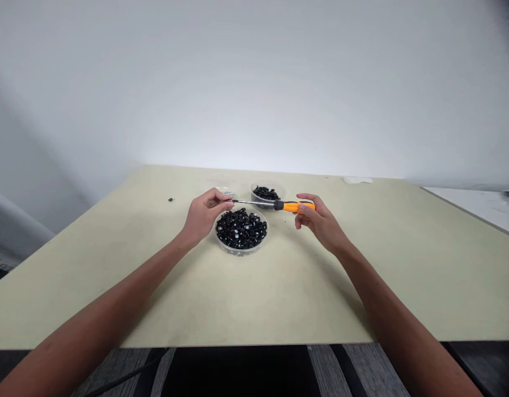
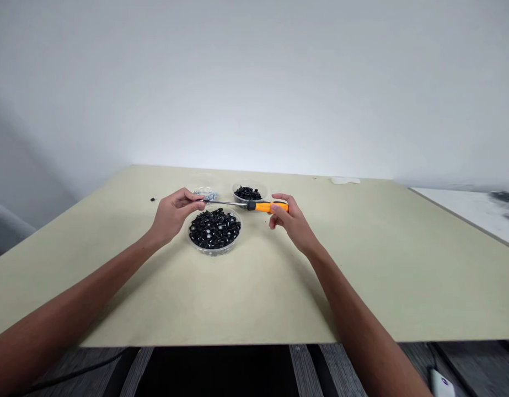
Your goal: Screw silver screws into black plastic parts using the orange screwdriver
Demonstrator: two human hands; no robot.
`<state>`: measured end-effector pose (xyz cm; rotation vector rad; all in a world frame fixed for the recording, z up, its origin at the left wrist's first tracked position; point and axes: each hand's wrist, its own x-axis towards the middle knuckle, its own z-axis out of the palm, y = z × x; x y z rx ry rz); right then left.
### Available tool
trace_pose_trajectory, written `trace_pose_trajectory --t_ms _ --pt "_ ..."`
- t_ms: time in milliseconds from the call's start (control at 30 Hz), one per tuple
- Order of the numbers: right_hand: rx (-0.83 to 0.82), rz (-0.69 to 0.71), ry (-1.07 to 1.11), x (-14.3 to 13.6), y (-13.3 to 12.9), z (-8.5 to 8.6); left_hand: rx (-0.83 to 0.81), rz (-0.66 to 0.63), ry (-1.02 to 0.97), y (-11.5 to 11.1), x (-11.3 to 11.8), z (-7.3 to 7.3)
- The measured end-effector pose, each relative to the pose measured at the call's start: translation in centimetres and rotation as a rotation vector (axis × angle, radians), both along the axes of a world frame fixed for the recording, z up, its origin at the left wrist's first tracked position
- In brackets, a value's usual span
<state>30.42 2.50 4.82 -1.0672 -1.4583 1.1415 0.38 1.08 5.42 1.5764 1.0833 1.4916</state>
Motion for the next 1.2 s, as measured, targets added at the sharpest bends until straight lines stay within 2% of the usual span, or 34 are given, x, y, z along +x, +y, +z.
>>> trace_pose_trajectory --t_ms 100,233,400,567,767,933,1100,1200 --pt "-0.003 -0.020 -0.023 -0.11 0.04 -0.05 -0.004 0.002 0.017 -0.01 0.00 -0.06" --pt "0.013 0.041 0.025 -0.01 -0.04 0.06 -0.003 0.004 0.028 0.01 -0.02 -0.15" --pt "0.025 0.004 -0.035 0.10 -0.13 0.19 0.014 0.006 0.008 0.17 -0.10 -0.16" --pt "0.017 0.065 -0.014 0.05 -0.28 0.25 0.012 0.011 -0.016 0.26 -0.12 -0.25" --pt "0.022 -0.053 -0.059 -0.10 -0.15 0.38 -0.003 0.008 0.025 0.17 0.02 -0.34" --pt "-0.020 0.044 0.043 0.00 -0.15 0.38 0.008 0.007 0.007 0.18 0.00 -0.38" --pt "-0.005 0.002 -0.057 0.20 -0.16 0.21 0.016 0.008 0.023 0.11 -0.07 -0.25" --pt "-0.018 0.079 -0.008 0.14 -0.30 0.24 0.015 0.016 -0.003 0.10 -0.10 -0.19"
